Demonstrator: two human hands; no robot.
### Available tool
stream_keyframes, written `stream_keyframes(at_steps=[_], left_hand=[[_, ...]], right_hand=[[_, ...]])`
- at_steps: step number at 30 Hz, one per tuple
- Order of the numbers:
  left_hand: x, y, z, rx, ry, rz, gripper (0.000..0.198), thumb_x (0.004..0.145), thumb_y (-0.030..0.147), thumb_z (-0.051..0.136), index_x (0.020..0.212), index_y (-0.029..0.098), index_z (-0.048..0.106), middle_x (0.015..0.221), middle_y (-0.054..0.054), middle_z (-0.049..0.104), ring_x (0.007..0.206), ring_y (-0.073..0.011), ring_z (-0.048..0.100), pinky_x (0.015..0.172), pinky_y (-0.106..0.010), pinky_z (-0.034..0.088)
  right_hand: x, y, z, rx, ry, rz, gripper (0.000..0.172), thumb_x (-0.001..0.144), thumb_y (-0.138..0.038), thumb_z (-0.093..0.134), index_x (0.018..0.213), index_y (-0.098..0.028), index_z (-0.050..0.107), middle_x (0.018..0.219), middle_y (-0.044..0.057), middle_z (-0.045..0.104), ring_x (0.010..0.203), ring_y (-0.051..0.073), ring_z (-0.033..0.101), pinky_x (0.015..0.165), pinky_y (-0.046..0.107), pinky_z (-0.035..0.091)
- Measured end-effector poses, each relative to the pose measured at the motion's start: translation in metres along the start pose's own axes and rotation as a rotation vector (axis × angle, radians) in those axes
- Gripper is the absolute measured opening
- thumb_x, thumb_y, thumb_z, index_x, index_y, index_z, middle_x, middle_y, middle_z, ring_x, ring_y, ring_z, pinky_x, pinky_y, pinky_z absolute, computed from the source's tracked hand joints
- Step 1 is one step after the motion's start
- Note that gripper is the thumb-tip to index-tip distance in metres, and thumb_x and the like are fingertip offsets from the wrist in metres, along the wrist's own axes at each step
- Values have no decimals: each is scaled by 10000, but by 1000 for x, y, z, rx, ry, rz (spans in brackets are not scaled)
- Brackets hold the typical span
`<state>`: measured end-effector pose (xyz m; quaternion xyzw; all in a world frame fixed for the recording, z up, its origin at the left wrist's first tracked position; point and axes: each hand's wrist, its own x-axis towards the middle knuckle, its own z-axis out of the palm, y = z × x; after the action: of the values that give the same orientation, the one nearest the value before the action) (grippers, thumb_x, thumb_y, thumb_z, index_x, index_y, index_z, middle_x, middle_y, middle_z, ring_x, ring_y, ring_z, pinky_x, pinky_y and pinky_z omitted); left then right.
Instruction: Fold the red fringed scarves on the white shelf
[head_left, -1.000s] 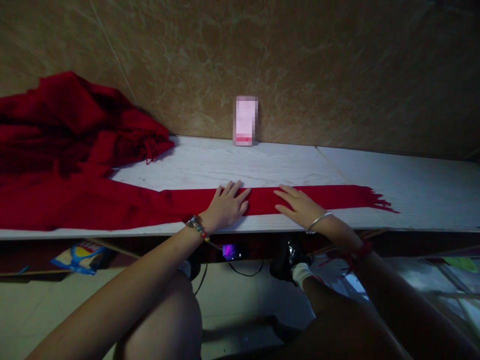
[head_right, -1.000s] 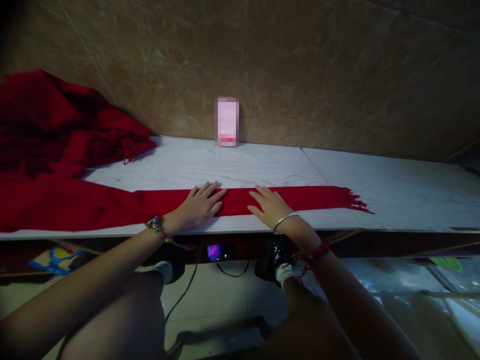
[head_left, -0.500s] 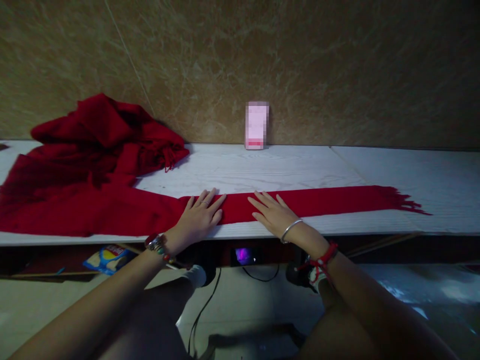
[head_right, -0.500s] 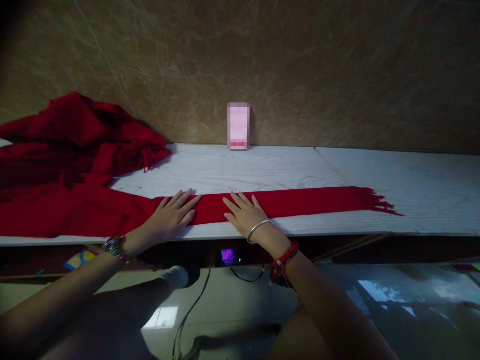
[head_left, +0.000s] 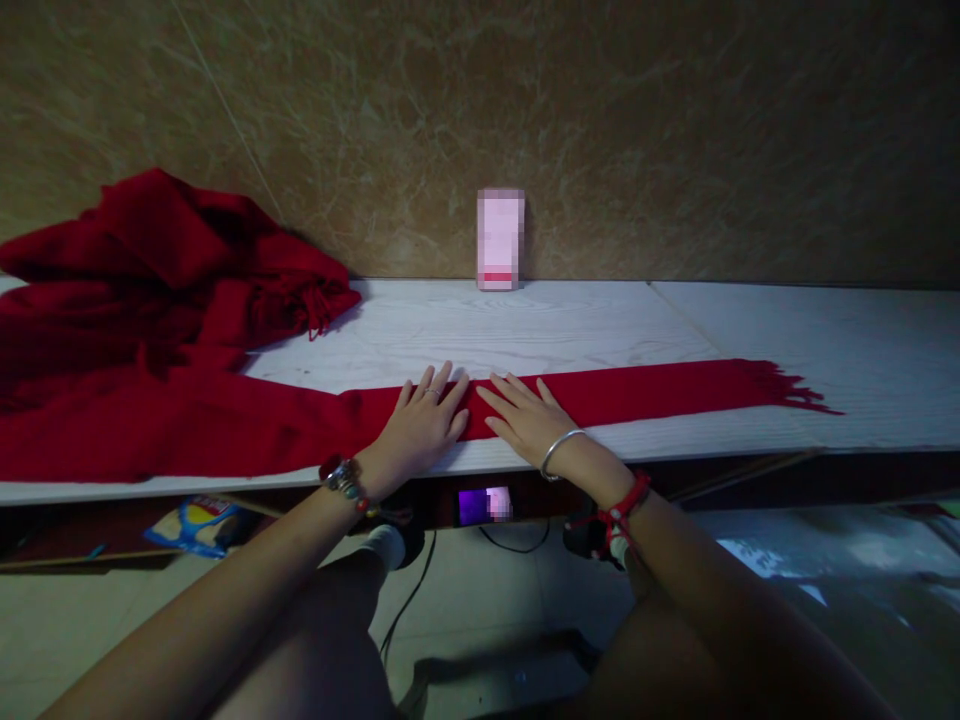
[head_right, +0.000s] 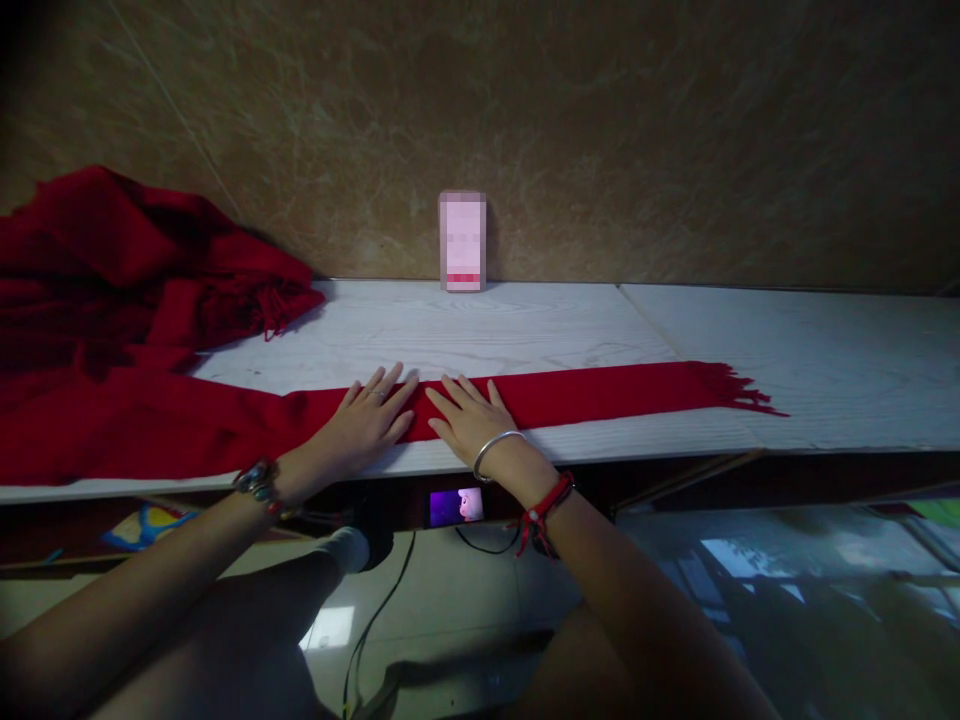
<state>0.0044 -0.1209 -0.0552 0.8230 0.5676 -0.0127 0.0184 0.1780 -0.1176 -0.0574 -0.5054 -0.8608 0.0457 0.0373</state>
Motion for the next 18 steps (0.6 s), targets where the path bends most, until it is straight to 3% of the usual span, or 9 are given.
stream_keyframes(at_steps=[7,11,14,18], left_hand=[[2,-2,2,-6,-23,45,530,960,405,244,1456,218,242,1531,-130,165,1382,-363,170,1048,-594,254],[-2,-18,-8,-28,-104,112,601,926,489,299,1465,239,206,1536,-106,179,1385,-340,193,1057,-522,286],[-7,-31,-21,5,-113,155,619,872,459,424,1432,224,308,1516,-102,258,1361,-311,274,1057,-437,322],[-15,-38,-34,73,-149,174,513,834,251,421,1341,188,461,1372,-109,470,1147,-238,537,976,-345,421]], right_hand=[[-14,36,2,-1,-1,102,482,930,-330,310,1402,-264,383,1501,58,308,1372,245,266,1084,548,238],[-21,55,4,1,43,148,473,928,-345,322,1392,-283,394,1492,50,334,1366,233,283,1080,531,258],[-20,52,-2,-10,57,124,461,919,-345,369,1362,-243,448,1469,83,374,1351,252,318,1076,527,275],[-10,26,-13,-15,29,-39,439,905,-317,439,1321,-191,500,1452,93,402,1344,236,333,1098,461,272]])
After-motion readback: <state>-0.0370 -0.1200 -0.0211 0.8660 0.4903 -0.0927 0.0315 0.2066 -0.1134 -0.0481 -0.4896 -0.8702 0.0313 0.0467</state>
